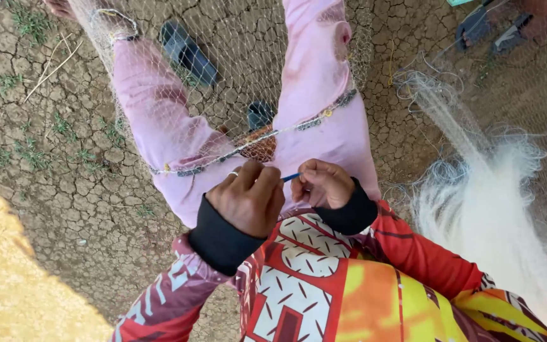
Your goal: Repairing a fishing net using a small blue weaving tool
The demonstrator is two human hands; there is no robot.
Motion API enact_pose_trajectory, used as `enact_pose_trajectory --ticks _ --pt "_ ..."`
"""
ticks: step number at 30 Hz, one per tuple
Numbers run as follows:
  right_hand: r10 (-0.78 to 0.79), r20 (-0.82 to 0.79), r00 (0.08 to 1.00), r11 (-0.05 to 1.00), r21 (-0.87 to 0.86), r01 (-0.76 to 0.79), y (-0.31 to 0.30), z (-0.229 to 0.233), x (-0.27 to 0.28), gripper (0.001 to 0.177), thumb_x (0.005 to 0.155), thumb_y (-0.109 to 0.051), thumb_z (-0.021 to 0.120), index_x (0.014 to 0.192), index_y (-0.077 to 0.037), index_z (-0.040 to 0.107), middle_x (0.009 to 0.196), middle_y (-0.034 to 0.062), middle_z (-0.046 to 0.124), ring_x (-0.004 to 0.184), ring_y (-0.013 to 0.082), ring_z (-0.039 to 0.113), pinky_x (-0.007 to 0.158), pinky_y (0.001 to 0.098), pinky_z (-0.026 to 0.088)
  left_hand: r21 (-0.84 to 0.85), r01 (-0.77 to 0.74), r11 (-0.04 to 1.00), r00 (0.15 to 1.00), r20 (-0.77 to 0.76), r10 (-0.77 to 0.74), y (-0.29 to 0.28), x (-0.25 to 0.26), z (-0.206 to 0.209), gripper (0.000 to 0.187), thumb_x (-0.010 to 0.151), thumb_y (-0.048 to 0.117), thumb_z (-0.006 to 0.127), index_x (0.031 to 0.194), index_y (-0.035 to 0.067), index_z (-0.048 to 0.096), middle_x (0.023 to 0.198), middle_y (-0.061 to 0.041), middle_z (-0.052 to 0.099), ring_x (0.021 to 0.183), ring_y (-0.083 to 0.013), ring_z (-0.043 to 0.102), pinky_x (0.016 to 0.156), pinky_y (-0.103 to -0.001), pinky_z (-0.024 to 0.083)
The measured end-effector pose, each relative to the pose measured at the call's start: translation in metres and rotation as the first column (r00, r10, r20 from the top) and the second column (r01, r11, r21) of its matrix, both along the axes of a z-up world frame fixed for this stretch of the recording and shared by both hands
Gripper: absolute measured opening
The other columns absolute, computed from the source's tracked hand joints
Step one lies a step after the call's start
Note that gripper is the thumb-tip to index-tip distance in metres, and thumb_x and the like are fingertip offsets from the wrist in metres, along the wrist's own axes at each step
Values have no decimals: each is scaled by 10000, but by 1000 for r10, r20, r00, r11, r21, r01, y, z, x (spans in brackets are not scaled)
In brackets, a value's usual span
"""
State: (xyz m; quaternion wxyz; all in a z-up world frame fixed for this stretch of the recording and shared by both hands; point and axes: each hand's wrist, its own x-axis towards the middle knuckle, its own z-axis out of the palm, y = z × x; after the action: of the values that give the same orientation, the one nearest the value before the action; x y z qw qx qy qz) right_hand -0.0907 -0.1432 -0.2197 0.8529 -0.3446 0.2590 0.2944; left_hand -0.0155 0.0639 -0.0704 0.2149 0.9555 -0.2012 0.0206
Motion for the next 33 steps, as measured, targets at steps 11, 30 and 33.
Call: enact_pose_trajectory --ticks 11,30,33 --pt "-20 183 983 989 -142 47 2 -15 2 150 900 -85 575 947 47 631 611 111 530 514 160 564 498 307 548 -523 -48 851 992 73 101 -44 0 -24 211 937 245 613 1088 167 738 871 -19 450 674 -267 603 656 -360 576" --pt "174 430 886 952 -303 -40 1 27 39 193 892 -145 657 805 27 658 628 151 637 495 42 410 447 172 301 -223 149 963 900 -374 -226 -29 -87 -13 273 957 256 533 1176 187 680 818 -65 711 568 -277 718 482 -417 579" --pt "146 403 903 962 -272 -34 -5 23 36 170 893 -131 654 839 30 653 650 176 645 535 56 421 470 193 309 -258 282 924 838 -402 -368 -34 -94 -15 303 931 346 593 1154 166 692 935 -94 740 660 -289 756 538 -420 604"
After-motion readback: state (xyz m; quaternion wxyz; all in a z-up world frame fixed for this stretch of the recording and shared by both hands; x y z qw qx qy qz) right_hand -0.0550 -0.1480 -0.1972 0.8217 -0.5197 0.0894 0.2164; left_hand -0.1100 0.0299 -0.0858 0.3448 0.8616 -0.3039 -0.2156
